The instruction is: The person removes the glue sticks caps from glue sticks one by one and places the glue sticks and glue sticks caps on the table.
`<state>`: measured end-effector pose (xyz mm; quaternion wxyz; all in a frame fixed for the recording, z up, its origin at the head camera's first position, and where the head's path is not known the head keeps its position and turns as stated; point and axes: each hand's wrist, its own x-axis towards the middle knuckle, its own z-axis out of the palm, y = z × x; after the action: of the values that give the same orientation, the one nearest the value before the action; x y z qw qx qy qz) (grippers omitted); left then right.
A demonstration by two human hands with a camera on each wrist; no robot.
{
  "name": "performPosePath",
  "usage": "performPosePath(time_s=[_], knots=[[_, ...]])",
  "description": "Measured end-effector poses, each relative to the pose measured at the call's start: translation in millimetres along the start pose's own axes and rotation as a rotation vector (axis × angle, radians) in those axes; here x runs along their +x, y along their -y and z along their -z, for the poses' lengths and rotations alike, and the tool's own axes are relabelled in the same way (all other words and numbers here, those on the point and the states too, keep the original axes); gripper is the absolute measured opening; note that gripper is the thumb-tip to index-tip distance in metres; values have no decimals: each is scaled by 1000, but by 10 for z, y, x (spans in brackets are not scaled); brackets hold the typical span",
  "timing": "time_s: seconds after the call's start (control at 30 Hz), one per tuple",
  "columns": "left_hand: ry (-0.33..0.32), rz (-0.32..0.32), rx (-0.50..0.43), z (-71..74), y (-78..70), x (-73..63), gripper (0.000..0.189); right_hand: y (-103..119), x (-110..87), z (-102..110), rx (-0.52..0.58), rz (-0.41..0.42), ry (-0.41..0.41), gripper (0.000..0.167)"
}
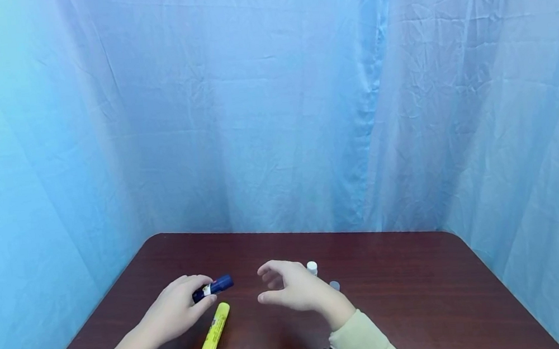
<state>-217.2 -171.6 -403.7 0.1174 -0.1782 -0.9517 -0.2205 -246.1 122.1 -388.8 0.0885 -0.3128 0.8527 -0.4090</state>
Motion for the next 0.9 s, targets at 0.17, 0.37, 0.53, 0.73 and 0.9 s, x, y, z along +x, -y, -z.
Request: performPosePath(time_s=[0.17,0.37,0.53,0.73,0.9], knots=[[17,-83,-37,-15,-72,42,20,-14,-70,50,5,6,-16,45],[33,-117,-41,-47,-139,76,21,-37,-151,111,19,9,-38,45],[48,-144,-25,-80,-194,96,22,-81,-207,166,17,-10,-52,44],[75,-175,-7,-79,-275,125,23,-129,-270,221,25,-21,-51,44],[77,-228,3,-85,-323,163,22,-162,-332,270,22,-31,-65,45]])
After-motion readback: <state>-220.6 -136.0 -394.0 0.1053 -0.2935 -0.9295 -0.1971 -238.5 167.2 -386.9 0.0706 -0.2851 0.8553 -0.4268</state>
